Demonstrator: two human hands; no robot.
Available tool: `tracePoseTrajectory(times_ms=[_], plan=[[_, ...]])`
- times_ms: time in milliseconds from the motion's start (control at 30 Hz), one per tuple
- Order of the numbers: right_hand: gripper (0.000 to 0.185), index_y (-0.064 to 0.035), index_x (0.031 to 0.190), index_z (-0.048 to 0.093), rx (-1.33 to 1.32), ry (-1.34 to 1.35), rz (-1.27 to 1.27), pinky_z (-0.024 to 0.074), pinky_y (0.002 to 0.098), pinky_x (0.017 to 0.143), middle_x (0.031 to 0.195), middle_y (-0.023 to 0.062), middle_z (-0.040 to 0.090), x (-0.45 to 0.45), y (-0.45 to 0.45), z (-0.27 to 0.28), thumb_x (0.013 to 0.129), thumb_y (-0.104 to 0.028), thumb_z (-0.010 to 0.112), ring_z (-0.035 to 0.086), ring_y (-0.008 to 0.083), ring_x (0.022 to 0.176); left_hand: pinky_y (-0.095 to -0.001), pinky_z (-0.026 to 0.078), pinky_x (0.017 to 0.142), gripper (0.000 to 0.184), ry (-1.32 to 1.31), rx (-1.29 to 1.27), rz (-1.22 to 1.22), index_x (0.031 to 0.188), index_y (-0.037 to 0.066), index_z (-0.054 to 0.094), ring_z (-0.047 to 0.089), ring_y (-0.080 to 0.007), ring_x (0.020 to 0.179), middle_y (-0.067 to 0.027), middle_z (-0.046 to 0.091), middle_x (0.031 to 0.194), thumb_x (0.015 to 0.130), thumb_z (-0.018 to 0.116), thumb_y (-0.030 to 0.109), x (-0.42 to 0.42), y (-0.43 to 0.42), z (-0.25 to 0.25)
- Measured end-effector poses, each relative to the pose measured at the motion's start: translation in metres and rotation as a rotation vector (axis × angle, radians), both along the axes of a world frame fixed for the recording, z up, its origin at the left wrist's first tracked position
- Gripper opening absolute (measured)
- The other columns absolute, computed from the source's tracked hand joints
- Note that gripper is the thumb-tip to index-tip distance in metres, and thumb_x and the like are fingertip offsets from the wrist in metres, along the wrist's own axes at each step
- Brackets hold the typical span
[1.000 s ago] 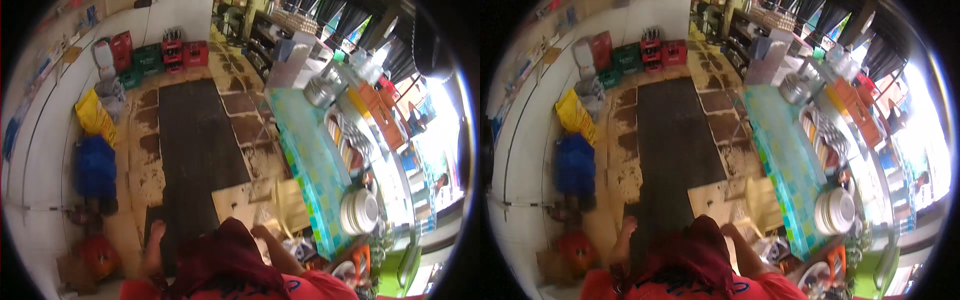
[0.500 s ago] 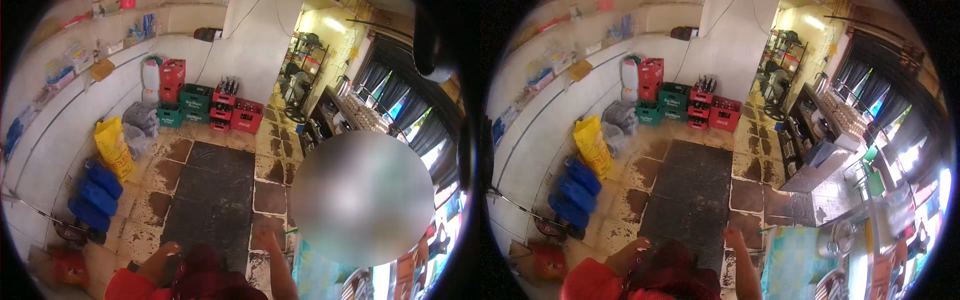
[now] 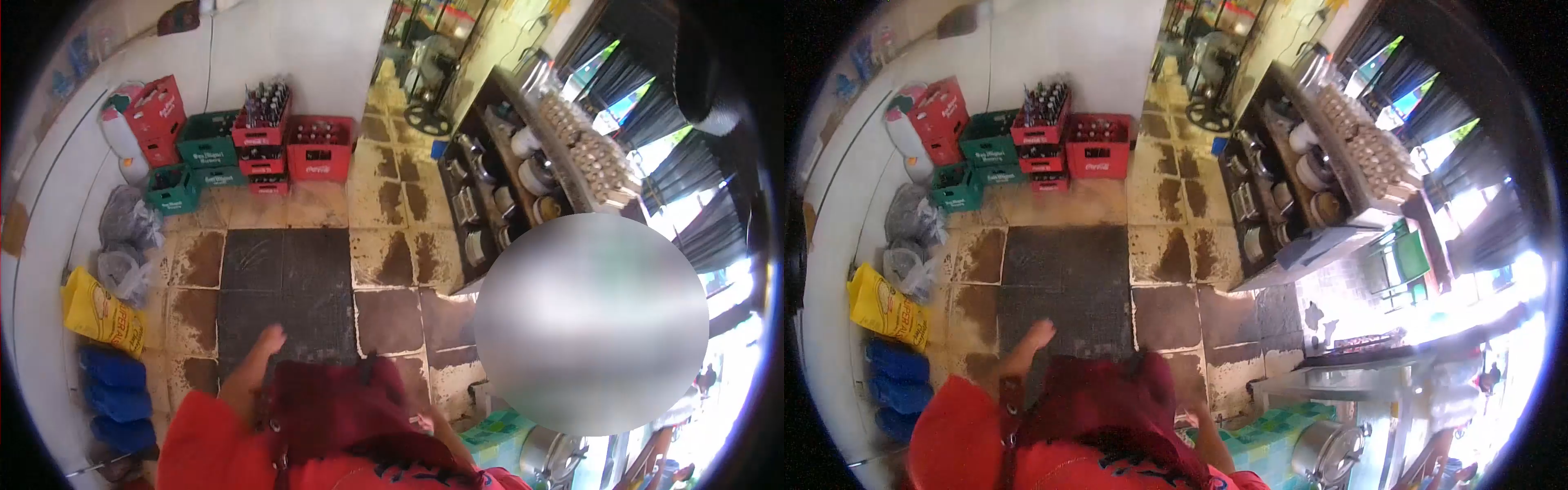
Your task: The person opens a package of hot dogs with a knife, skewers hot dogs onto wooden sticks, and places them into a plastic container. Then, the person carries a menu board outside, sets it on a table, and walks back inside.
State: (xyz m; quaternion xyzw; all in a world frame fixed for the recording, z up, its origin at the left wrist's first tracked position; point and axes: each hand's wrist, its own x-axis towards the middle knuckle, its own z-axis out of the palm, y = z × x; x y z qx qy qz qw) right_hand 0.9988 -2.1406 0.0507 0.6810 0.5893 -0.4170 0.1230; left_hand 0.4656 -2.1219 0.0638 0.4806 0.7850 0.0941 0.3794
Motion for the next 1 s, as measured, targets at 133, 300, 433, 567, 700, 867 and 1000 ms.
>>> tracePoseTrajectory(times_ms=[133, 300, 433, 567, 700, 867, 1000], plan=[[0.026, -0.0030, 0.081, 0.065, -0.211, -0.024, -0.110, 0.0458, 0.0344, 0.056, 0.071, 0.0108, 0.061, 0.028, 0.075, -0.023, 0.086, -0.024, 0.051, 0.057, 0.0205, 0.060, -0.0442, 0.047, 0.071, 0.026, -0.079, 0.519, -0.250, 0.086, -0.002, 0.061, 0.060, -0.0385, 0.085, -0.0225, 0.060, 0.087, 0.074, 0.059, 0.021, 0.042, 0.262, 0.028], [0.025, -0.0018, 0.082, 0.065, -0.213, -0.044, 0.005, 0.0456, 0.0349, 0.056, 0.073, 0.0122, 0.062, 0.039, 0.291, -0.041, 0.086, -0.022, 0.051, 0.057, 0.0211, 0.061, -0.0362, 0.049, 0.078, 0.034, -0.323, 0.260, -0.062, 0.107, -0.001, 0.058, 0.063, -0.0272, 0.091, -0.0186, 0.064, 0.099, 0.080, 0.063, 0.019, 0.076, 0.454, 0.061], [0.024, -0.0008, 0.083, 0.064, 0.062, -0.096, 0.308, 0.0455, 0.0354, 0.057, 0.075, 0.0133, 0.062, 0.031, 0.566, -0.035, 0.085, -0.021, 0.051, 0.057, 0.0216, 0.062, -0.0401, 0.049, 0.073, 0.029, -0.102, 0.221, -0.177, 0.096, -0.001, 0.062, 0.063, -0.0303, 0.087, -0.0174, 0.064, 0.089, 0.078, 0.060, 0.023, 0.044, 0.524, 0.037], [0.024, 0.0001, 0.084, 0.064, 0.558, 0.151, 0.154, 0.0453, 0.0359, 0.057, 0.078, 0.0143, 0.062, -0.051, 0.892, 0.023, 0.085, -0.019, 0.051, 0.057, 0.0221, 0.063, -0.0426, 0.046, 0.080, 0.029, -0.007, -0.327, -0.006, 0.097, -0.001, 0.063, 0.061, -0.0320, 0.094, -0.0200, 0.063, 0.096, 0.078, 0.059, 0.021, -0.033, 0.569, -0.084], [0.022, 0.0006, 0.100, 0.059, 0.598, 0.777, -0.143, 0.0446, 0.0259, 0.053, 0.079, 0.0043, 0.062, -0.138, 1.084, 0.112, 0.086, -0.016, 0.057, 0.056, 0.0114, 0.064, -0.0383, 0.047, 0.079, 0.032, 0.166, -0.206, 0.055, 0.106, 0.006, 0.062, 0.060, -0.0314, 0.096, -0.0202, 0.062, 0.101, 0.075, 0.057, 0.015, -0.064, 0.655, -0.110], [0.025, -0.0029, 0.102, 0.060, 0.042, 0.545, -0.105, 0.0487, 0.0288, 0.060, 0.081, 0.0038, 0.061, -0.158, 1.177, 0.101, 0.085, -0.021, 0.061, 0.058, 0.0144, 0.068, -0.0431, 0.048, 0.061, 0.020, -0.366, -0.274, 0.662, 0.068, 0.000, 0.066, 0.063, -0.0358, 0.068, -0.0220, 0.063, 0.070, 0.067, 0.061, 0.019, -0.057, 0.885, -0.089], [0.017, -0.0065, 0.088, 0.059, -0.181, 0.677, -0.633, 0.0496, 0.0327, 0.060, 0.076, 0.0041, 0.059, -0.123, 1.231, 0.100, 0.086, -0.023, 0.058, 0.058, 0.0170, 0.068, -0.0406, 0.049, 0.071, 0.033, 0.150, -0.008, -0.261, 0.094, -0.002, 0.064, 0.062, -0.0319, 0.080, -0.0226, 0.064, 0.087, 0.070, 0.058, 0.019, -0.041, 1.159, -0.090]])
